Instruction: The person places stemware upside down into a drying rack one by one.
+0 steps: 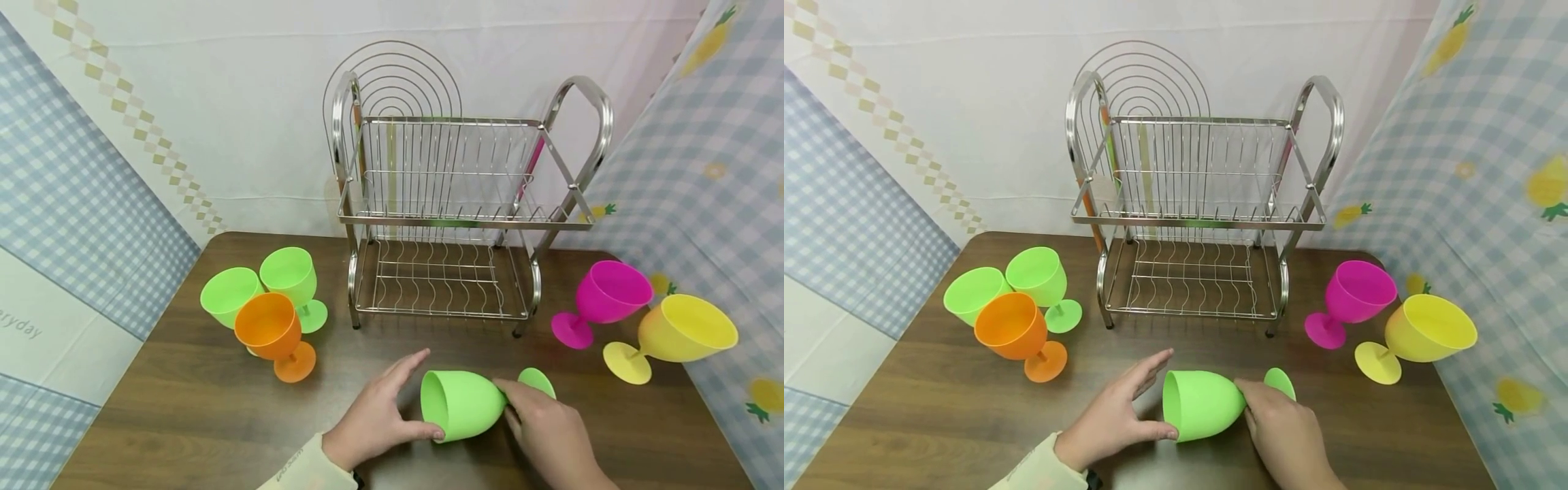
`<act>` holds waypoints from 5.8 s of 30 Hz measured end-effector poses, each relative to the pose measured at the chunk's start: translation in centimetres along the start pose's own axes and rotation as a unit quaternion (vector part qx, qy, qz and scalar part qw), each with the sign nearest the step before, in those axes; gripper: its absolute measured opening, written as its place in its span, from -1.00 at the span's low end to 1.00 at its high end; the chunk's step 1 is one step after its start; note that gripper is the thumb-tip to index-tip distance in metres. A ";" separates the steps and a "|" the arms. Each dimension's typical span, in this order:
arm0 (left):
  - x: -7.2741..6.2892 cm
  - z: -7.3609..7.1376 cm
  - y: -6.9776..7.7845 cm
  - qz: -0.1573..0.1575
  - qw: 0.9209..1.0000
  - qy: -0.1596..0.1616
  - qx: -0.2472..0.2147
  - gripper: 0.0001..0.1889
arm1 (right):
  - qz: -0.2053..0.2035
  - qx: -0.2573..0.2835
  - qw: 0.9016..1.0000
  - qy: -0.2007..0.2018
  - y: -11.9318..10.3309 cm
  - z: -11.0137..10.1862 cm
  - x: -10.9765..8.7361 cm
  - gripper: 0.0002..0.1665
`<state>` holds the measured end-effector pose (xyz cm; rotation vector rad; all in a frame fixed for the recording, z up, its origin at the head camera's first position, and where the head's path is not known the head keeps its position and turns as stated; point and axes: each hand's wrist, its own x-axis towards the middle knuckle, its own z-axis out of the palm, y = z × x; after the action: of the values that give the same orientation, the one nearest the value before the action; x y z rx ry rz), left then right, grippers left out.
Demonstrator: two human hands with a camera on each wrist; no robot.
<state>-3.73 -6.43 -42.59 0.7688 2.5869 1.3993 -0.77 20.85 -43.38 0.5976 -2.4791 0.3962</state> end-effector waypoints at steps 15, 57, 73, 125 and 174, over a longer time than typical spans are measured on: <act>-0.3 0.6 0.1 0.018 0.996 -0.029 -0.084 -0.03 | 0.016 -0.013 1.000 -0.018 -0.6 -0.1 0.2 -0.57; 0.1 -0.5 0.0 0.010 0.979 0.065 -0.193 -0.15 | 0.241 0.876 0.416 -0.022 -3.5 2.5 0.0 -0.46; 0.2 -0.3 0.1 0.023 0.979 0.068 -0.191 -0.14 | 0.263 0.870 0.418 -0.006 -4.6 2.6 1.2 -0.50; 0.3 0.0 -0.2 0.002 0.984 0.057 -0.171 -0.09 | 0.299 0.814 0.496 0.044 -4.2 2.0 1.5 -0.55; 0.1 0.0 -0.9 0.012 0.982 0.044 -0.182 -0.15 | 0.396 0.470 0.776 0.139 1.6 -8.0 5.0 -0.33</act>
<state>-4.18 -6.75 -43.31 0.6966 2.2804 1.8785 -1.73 23.72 -34.25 -0.2360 -1.9693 1.9465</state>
